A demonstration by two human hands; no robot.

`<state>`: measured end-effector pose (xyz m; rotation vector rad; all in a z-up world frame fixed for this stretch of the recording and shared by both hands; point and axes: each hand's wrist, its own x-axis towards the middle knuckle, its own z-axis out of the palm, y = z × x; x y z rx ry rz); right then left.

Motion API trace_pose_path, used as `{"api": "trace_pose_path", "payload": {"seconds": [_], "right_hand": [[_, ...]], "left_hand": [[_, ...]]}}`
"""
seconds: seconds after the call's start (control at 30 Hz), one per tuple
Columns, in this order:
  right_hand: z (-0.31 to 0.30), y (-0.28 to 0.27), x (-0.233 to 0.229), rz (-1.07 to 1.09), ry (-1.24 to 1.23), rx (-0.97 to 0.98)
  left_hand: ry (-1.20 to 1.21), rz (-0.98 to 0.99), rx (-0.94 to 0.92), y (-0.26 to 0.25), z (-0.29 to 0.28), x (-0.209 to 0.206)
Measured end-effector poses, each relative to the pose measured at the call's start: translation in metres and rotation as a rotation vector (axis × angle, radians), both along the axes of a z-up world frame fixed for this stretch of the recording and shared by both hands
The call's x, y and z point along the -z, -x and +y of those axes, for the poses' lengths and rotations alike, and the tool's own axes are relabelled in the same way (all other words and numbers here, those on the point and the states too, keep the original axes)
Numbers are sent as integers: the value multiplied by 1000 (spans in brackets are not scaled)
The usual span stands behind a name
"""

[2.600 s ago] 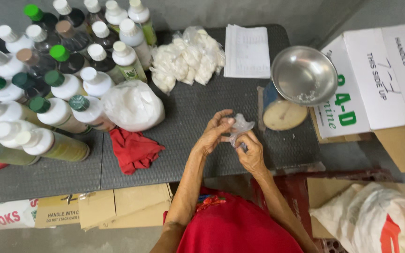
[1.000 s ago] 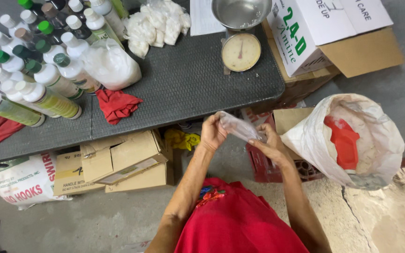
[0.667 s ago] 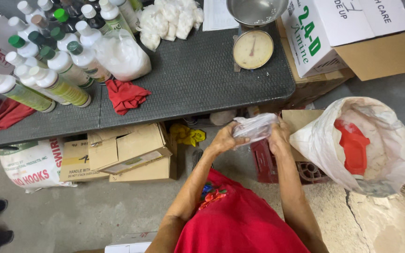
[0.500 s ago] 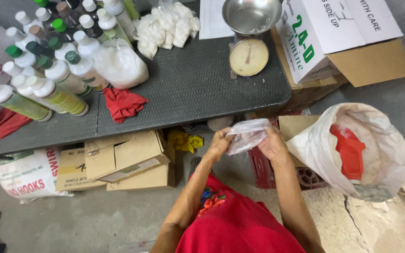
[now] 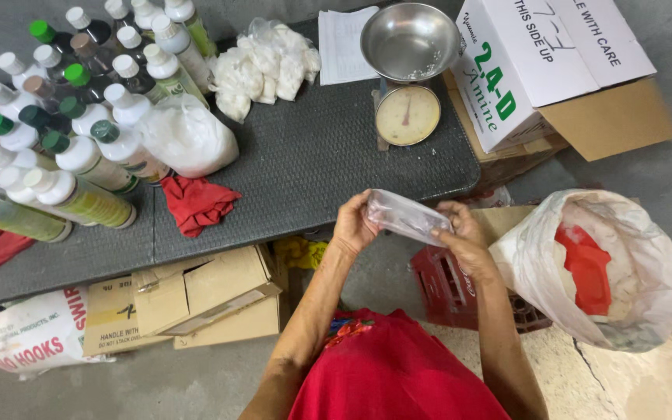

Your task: The person scoops a white granular substance from a large sack into a small plastic bag placed on a weighing scale. After filling, the person ties the bag and places it on a table among other filled bags and bottles. The process is repeated multiple times.

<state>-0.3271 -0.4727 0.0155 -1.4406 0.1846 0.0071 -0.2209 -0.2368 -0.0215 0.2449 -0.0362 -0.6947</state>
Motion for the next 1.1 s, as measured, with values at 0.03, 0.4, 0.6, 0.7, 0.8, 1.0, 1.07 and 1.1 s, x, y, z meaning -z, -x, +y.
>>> {"api": "trace_pose_path", "payload": {"seconds": [0.03, 0.4, 0.6, 0.7, 0.8, 1.0, 1.07, 1.1], "right_hand": [[6, -4, 5, 48, 191, 56], [2, -23, 29, 102, -832, 193], [-3, 14, 31, -65, -668, 77], [-2, 32, 25, -164, -320, -124], [7, 39, 14, -25, 835, -117], [20, 34, -19, -113, 949, 75], [28, 38, -23, -84, 937, 100], [29, 40, -25, -72, 935, 114]], "left_hand": [[-118, -47, -6, 0, 1, -3], [-1399, -692, -115, 13, -9, -4], [-614, 34, -159, 3, -3, 0], [-491, 51, -164, 10, -4, -7], [-403, -50, -176, 33, -7, -13], [-778, -696, -127, 87, -5, -20], [-1239, -912, -156, 97, -9, -24], [-1469, -1017, -173, 99, -12, -27]]}}
